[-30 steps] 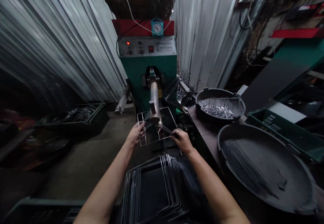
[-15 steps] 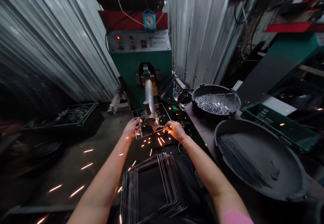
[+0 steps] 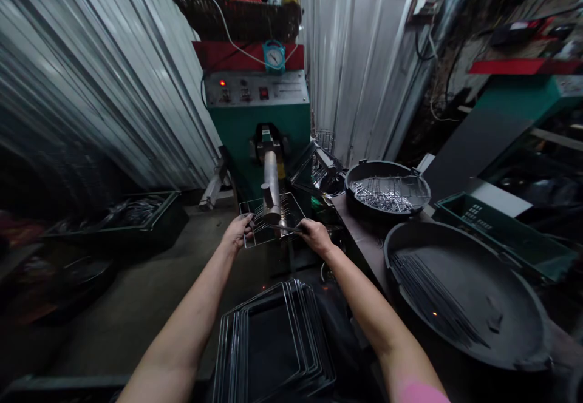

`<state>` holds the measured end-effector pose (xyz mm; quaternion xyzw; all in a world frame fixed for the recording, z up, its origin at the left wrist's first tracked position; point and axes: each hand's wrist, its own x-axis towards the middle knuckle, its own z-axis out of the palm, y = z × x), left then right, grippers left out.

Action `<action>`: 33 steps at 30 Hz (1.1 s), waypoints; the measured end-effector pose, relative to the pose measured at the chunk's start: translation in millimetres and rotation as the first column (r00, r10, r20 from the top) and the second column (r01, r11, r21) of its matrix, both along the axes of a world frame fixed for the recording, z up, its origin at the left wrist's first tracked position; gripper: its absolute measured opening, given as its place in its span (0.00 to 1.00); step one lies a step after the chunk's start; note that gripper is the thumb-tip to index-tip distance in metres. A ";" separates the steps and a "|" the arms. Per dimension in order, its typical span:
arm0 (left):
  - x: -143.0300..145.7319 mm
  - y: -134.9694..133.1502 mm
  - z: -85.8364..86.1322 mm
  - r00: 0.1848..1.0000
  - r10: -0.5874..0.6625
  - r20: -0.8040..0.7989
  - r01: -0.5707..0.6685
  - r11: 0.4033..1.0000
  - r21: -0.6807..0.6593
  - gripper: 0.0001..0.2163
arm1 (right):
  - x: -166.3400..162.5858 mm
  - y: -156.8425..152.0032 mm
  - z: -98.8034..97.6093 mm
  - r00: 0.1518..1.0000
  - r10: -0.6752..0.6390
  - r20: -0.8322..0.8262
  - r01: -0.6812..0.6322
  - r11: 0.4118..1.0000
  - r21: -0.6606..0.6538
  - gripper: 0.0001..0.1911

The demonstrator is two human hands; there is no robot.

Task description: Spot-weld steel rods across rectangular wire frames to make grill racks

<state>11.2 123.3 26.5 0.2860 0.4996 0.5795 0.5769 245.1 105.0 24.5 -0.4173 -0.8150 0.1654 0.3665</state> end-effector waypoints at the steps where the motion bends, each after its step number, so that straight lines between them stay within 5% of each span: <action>1: 0.2 0.2 -1.1 1.000 -0.002 0.000 0.002 1.000 -0.010 0.10 | -0.4 -0.4 1.2 1.000 -0.011 0.008 0.011 1.000 0.001 0.04; 5: 0.1 -1.7 -3.6 1.000 0.015 -0.006 -0.015 1.000 -0.026 0.10 | 3.0 -15.0 4.4 0.997 -0.050 -0.052 0.051 0.998 0.024 0.03; 8: -0.5 -11.5 -3.5 0.999 0.036 -0.012 -0.037 0.999 -0.018 0.11 | 14.1 -39.1 -13.3 0.931 -0.235 -0.278 0.230 0.972 -0.051 0.10; 11: -0.3 -36.7 -7.0 1.000 0.029 -0.008 -0.029 0.999 -0.016 0.12 | 31.0 -66.6 -51.8 0.691 -0.535 -0.486 0.374 0.840 -0.393 0.17; 14: -0.3 -77.1 -16.4 1.000 -0.024 0.012 0.024 0.999 -0.029 0.14 | 49.5 -90.2 -85.7 0.360 -0.713 -0.602 0.156 0.682 -0.714 0.15; 16: -2.6 -106.3 -23.3 0.997 -0.068 0.025 0.069 0.997 -0.041 0.14 | 60.7 -100.8 -94.6 0.258 -0.761 -0.596 0.031 0.623 -0.782 0.13; 21: -17.5 -157.2 -32.1 0.997 -0.059 0.046 0.062 0.996 -0.064 0.13 | 77.2 -103.3 -81.9 0.202 -0.764 -0.613 -0.221 0.574 -0.788 0.08; 26: -29.2 -175.2 -27.7 0.999 -0.045 -0.003 0.045 0.998 -0.035 0.12 | 73.5 -107.4 -62.7 0.148 -0.709 -0.690 -0.498 0.549 -0.671 0.08; 29: -29.4 -178.6 -24.9 0.997 -0.071 -0.039 0.070 0.997 -0.018 0.12 | 63.9 -117.2 -55.6 0.205 -0.696 -0.689 -0.475 0.545 -0.691 0.10; 33: -25.9 -183.0 -27.7 0.993 -0.113 -0.033 0.112 0.993 -0.023 0.11 | 51.3 -127.3 -52.4 0.259 -0.662 -0.703 -0.311 0.632 -0.710 0.12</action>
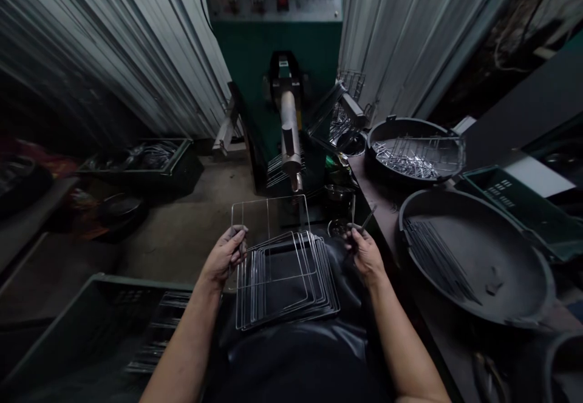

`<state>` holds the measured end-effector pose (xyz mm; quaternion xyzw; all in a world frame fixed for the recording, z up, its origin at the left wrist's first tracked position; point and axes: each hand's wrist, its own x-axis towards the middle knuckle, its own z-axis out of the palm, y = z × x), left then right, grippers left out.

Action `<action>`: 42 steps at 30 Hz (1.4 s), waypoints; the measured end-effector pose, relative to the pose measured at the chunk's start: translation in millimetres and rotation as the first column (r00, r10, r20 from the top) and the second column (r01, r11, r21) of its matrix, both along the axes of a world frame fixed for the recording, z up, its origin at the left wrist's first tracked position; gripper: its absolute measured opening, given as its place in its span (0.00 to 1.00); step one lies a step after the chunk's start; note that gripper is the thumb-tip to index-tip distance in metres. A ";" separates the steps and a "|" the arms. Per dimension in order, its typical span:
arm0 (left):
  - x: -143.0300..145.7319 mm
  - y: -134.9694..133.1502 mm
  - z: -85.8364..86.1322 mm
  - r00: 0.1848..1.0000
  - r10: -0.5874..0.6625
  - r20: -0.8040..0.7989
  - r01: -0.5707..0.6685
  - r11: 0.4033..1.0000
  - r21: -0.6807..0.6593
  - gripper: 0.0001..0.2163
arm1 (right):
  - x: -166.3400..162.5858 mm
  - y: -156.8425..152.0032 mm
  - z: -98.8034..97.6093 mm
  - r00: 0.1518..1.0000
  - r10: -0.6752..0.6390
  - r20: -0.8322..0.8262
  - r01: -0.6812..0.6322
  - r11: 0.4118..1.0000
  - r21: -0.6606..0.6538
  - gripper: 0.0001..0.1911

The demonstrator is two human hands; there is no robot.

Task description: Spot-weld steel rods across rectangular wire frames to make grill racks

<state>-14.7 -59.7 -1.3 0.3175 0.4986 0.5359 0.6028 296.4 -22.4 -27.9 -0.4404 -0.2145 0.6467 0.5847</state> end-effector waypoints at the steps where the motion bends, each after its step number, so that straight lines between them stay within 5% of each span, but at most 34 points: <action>1: 1.1 -1.5 -1.4 1.000 -0.013 0.005 0.013 1.000 -0.004 0.11 | -1.9 -1.3 -0.4 1.000 -0.012 0.009 0.012 1.000 0.018 0.12; 13: 10.3 -3.5 -13.6 0.996 0.030 0.079 -0.023 0.996 -0.082 0.12 | 1.1 4.8 -10.4 0.969 0.070 -0.238 -0.095 0.991 -0.097 0.07; 18: 10.0 -3.6 -15.6 0.991 0.099 0.087 -0.088 0.988 -0.124 0.14 | 1.0 -1.1 -8.0 0.992 0.015 0.126 -0.023 0.998 0.064 0.10; 20: 9.1 -3.8 -16.9 0.989 0.107 0.097 -0.094 0.987 -0.129 0.13 | 0.6 -5.6 -14.1 0.897 -0.064 0.437 -0.009 0.987 0.163 0.10; 22: 7.9 -4.0 -18.0 0.988 0.107 0.107 -0.093 0.987 -0.132 0.13 | -0.7 -9.5 -25.9 0.687 -0.136 0.714 -0.088 0.960 0.267 0.10; 25: 5.8 -4.4 -18.0 0.990 0.110 0.093 -0.098 0.987 -0.131 0.13 | -4.6 -10.7 -49.9 0.409 -0.190 0.893 -0.262 0.912 0.314 0.11; 30: -0.1 -6.6 -12.7 0.996 0.084 0.035 -0.081 0.993 -0.090 0.12 | -7.1 -3.3 -58.0 0.325 -0.232 0.917 -0.303 0.893 0.333 0.12; 33: -2.3 -7.9 -9.3 0.999 0.032 0.019 -0.030 0.997 -0.067 0.11 | -8.1 -6.1 -25.7 0.380 -0.234 0.895 -0.442 0.804 0.398 0.08; 36: 0.2 -7.7 -6.9 1.000 -0.003 0.006 0.004 0.998 -0.056 0.10 | -16.1 -19.4 13.8 0.373 -0.142 0.917 -0.664 0.650 0.371 0.13; 39: 5.6 -6.9 -3.9 1.000 -0.023 0.000 0.023 0.999 -0.049 0.10 | -28.2 -35.2 37.8 0.234 -0.027 0.972 -0.852 0.477 0.218 0.23; 42: 9.1 -7.3 0.4 1.000 -0.027 -0.001 0.027 0.999 -0.039 0.10 | -36.2 -45.5 44.8 0.078 0.040 0.996 -0.927 0.371 0.058 0.31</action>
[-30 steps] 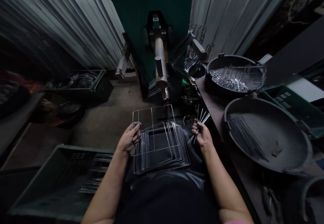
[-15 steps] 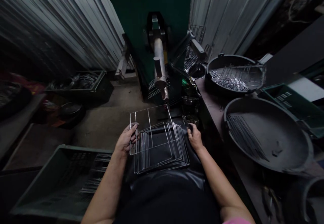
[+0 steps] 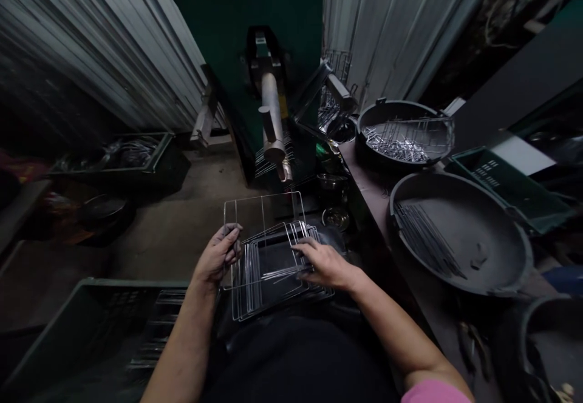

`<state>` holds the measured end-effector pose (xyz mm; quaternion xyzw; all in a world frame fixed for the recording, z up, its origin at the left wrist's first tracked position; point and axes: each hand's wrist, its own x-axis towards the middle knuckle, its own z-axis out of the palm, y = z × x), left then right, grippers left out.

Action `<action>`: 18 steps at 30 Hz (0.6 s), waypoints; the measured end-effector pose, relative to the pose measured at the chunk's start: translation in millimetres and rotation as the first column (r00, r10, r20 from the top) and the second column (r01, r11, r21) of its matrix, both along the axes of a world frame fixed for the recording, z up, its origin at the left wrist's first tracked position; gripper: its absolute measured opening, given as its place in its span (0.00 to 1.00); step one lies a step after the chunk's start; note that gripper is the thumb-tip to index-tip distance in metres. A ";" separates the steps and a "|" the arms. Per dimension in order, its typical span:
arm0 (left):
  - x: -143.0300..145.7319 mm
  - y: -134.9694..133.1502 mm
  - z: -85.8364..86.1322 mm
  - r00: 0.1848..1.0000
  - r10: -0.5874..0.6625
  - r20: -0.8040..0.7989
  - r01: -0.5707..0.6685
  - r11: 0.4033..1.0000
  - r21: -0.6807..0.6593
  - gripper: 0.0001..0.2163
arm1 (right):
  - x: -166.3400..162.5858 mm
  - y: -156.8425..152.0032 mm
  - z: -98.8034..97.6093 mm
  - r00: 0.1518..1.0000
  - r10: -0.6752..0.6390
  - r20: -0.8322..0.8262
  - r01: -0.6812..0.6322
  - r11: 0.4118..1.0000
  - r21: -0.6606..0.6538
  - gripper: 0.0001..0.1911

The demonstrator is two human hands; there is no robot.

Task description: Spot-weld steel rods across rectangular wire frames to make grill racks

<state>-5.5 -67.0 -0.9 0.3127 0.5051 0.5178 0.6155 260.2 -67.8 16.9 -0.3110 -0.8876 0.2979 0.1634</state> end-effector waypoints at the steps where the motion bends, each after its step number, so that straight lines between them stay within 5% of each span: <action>1: 0.4 -0.5 1.4 1.000 0.001 -0.002 -0.001 1.000 0.004 0.10 | -1.4 -2.0 0.5 0.999 0.023 0.043 -0.023 1.000 -0.008 0.33; 8: 1.4 -3.4 2.9 1.000 0.000 -0.010 0.000 1.000 0.001 0.11 | -8.8 -7.7 2.1 0.970 0.029 0.240 -0.022 0.999 -0.032 0.35; 18: 2.7 -0.4 0.2 1.000 -0.013 0.015 0.013 1.000 0.016 0.12 | -11.9 -7.6 5.0 0.974 0.006 0.228 0.008 0.998 -0.062 0.29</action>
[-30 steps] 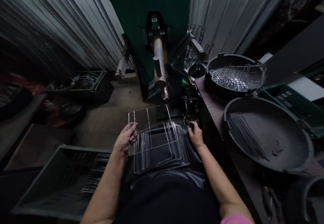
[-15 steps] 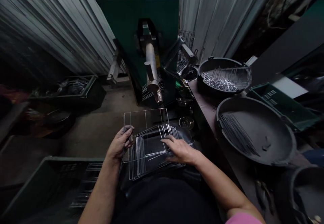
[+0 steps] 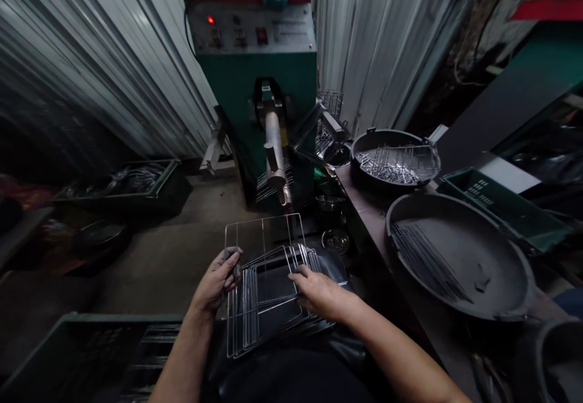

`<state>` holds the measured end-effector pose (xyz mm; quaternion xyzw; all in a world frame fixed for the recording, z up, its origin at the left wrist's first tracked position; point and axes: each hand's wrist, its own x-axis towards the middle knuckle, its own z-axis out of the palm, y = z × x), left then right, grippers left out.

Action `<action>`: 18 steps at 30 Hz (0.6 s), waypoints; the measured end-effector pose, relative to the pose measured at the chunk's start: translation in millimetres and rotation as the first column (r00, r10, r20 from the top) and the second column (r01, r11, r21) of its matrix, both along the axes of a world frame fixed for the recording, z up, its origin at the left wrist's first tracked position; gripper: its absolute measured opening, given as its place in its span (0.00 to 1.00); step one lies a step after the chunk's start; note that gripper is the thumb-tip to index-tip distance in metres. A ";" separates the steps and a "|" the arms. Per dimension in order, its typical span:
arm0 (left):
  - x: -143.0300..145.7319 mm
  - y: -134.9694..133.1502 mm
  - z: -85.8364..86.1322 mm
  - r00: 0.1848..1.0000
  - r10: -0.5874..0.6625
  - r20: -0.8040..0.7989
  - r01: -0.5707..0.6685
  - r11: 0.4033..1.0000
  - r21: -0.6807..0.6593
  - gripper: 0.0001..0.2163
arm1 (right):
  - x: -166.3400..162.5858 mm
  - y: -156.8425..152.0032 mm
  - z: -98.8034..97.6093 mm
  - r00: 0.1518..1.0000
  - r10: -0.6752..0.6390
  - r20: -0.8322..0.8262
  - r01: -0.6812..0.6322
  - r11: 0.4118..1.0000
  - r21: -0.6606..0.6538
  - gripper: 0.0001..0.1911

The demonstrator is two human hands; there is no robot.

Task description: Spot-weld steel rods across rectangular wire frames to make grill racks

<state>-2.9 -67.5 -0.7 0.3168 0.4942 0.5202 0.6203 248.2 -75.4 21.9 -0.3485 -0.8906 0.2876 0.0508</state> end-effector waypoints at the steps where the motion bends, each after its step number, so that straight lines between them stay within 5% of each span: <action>1: -0.4 0.1 -0.8 1.000 -0.001 0.000 0.001 1.000 -0.001 0.12 | -0.2 -0.1 1.2 1.000 0.000 -0.002 0.000 1.000 0.002 0.29; 18: 0.7 16.0 5.6 0.998 0.055 -0.005 -0.055 0.998 0.011 0.14 | -2.3 21.4 17.7 0.999 0.031 0.010 -0.032 0.995 0.096 0.28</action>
